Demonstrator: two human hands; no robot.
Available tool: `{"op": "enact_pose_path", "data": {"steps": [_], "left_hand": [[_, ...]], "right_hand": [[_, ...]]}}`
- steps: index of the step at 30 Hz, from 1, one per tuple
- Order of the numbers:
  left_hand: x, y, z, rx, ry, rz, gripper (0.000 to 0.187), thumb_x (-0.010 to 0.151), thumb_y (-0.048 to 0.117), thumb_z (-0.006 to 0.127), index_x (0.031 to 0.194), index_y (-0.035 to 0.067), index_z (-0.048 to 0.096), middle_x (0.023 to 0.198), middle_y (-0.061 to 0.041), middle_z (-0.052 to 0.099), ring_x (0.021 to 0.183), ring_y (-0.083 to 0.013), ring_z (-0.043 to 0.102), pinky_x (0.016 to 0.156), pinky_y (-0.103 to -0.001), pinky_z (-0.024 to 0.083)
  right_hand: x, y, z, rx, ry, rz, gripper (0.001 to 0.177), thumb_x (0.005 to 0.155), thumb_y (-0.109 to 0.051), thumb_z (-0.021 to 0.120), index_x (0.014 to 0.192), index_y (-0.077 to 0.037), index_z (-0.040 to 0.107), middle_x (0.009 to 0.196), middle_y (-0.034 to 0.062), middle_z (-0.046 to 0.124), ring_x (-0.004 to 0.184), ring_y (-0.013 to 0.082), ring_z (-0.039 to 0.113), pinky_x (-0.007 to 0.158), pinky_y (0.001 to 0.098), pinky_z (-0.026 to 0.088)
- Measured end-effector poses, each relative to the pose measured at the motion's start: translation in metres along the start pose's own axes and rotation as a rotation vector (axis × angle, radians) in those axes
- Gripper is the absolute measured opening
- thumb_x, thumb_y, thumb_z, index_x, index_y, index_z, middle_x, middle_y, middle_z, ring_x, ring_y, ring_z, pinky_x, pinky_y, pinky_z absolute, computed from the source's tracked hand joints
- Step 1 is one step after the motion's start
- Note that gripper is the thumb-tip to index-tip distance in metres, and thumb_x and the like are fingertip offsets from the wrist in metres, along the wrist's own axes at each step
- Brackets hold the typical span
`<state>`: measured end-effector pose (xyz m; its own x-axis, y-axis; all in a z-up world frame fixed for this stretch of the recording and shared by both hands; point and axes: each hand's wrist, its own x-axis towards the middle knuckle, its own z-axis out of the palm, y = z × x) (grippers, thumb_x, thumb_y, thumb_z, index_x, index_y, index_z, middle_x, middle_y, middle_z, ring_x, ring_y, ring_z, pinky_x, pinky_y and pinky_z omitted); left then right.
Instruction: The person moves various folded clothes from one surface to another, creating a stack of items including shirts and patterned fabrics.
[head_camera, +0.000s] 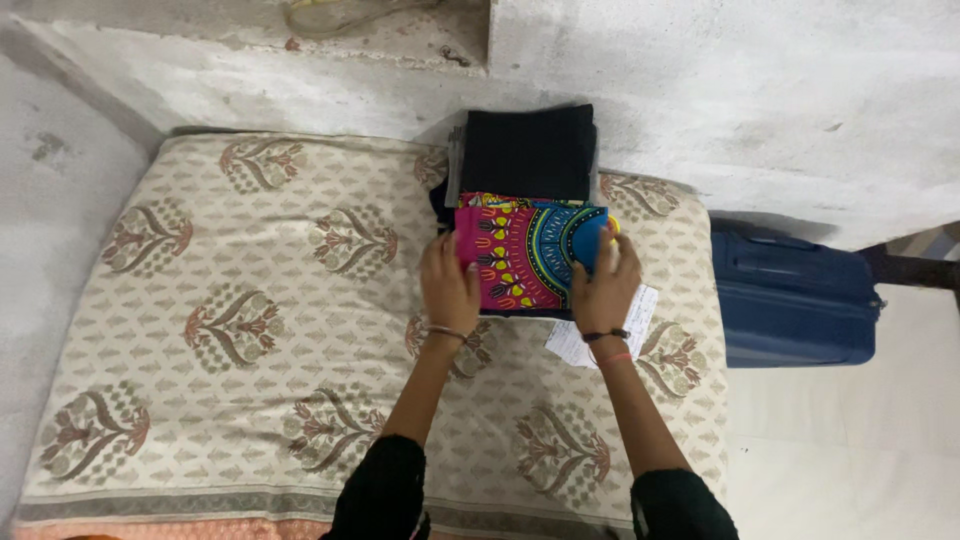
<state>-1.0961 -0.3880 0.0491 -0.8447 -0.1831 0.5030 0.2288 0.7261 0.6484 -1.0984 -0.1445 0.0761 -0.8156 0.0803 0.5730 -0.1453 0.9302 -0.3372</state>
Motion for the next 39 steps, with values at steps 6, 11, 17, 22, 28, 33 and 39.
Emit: {"op": "enact_pose_path", "data": {"steps": [6, 11, 17, 22, 28, 33, 39], "left_hand": [[0.028, 0.029, 0.018, 0.308, -0.442, 0.141, 0.077, 0.097, 0.041, 0.055, 0.159, 0.006, 0.025, 0.168, -0.013, 0.017, 0.156, -0.0279, 0.010, 0.126, -0.052, 0.009], [0.024, 0.026, 0.018, 0.280, -0.453, 0.133, 0.076, 0.099, 0.041, 0.052, 0.159, 0.004, 0.022, 0.168, -0.013, 0.016, 0.156, -0.0285, 0.011, 0.125, -0.051, 0.008], [-0.049, 0.037, -0.012, 0.104, -0.329, 0.246, 0.072, 0.100, 0.027, 0.051, 0.162, 0.001, 0.026, 0.170, -0.016, 0.022, 0.158, -0.0313, 0.018, 0.130, -0.045, 0.015], [-0.149, 0.065, -0.048, 0.041, -0.384, 0.129, 0.067, 0.103, 0.031, 0.047, 0.159, 0.000, 0.028, 0.169, -0.017, 0.021, 0.156, -0.0335, 0.019, 0.128, -0.045, 0.017], [-0.264, 0.104, -0.076, 0.288, -0.335, -0.047, 0.072, 0.105, 0.041, 0.043, 0.159, -0.001, 0.022, 0.169, -0.018, 0.015, 0.156, -0.0340, 0.012, 0.126, -0.048, 0.012], [-0.355, 0.164, -0.099, 0.403, -0.267, -0.336, 0.081, 0.103, 0.048, 0.042, 0.159, -0.002, 0.014, 0.169, -0.018, 0.007, 0.156, -0.0340, 0.007, 0.126, -0.048, 0.010], [-0.446, 0.236, -0.124, 0.422, -0.116, -0.633, 0.081, 0.103, 0.044, 0.045, 0.160, -0.003, 0.011, 0.170, -0.019, 0.005, 0.157, -0.0343, 0.005, 0.126, -0.049, 0.008]], "right_hand": [[0.020, -0.028, 0.014, -0.134, -0.308, -0.137, 0.067, 0.098, -0.044, 0.059, 0.158, -0.021, 0.040, 0.170, 0.0139, 0.020, 0.156, 0.0322, 0.017, 0.122, 0.0615, 0.016], [0.017, -0.023, 0.009, -0.091, -0.349, -0.161, 0.066, 0.099, -0.045, 0.056, 0.157, -0.021, 0.038, 0.169, 0.0125, 0.022, 0.156, 0.0331, 0.017, 0.121, 0.0617, 0.014], [-0.043, -0.040, -0.023, 0.040, -0.354, -0.317, 0.069, 0.100, -0.040, 0.056, 0.160, -0.016, 0.034, 0.169, 0.0139, 0.023, 0.157, 0.0346, 0.017, 0.124, 0.0588, 0.016], [-0.116, -0.041, -0.050, 0.060, -0.496, -0.382, 0.073, 0.095, -0.037, 0.057, 0.160, -0.014, 0.030, 0.169, 0.0141, 0.020, 0.156, 0.0337, 0.016, 0.123, 0.0571, 0.015], [-0.187, -0.034, -0.103, 0.040, -0.624, -0.634, 0.074, 0.097, -0.039, 0.056, 0.159, -0.008, 0.029, 0.168, 0.0134, 0.022, 0.156, 0.0322, 0.018, 0.124, 0.0560, 0.013], [-0.235, -0.024, -0.151, 0.189, -0.570, -0.893, 0.076, 0.102, -0.044, 0.053, 0.161, -0.002, 0.027, 0.168, 0.0143, 0.026, 0.157, 0.0305, 0.019, 0.128, 0.0541, 0.012], [-0.291, -0.019, -0.208, 0.303, -0.736, -1.062, 0.074, 0.103, -0.043, 0.051, 0.159, -0.001, 0.028, 0.167, 0.0190, 0.025, 0.156, 0.0337, 0.017, 0.125, 0.0545, 0.012]]}}
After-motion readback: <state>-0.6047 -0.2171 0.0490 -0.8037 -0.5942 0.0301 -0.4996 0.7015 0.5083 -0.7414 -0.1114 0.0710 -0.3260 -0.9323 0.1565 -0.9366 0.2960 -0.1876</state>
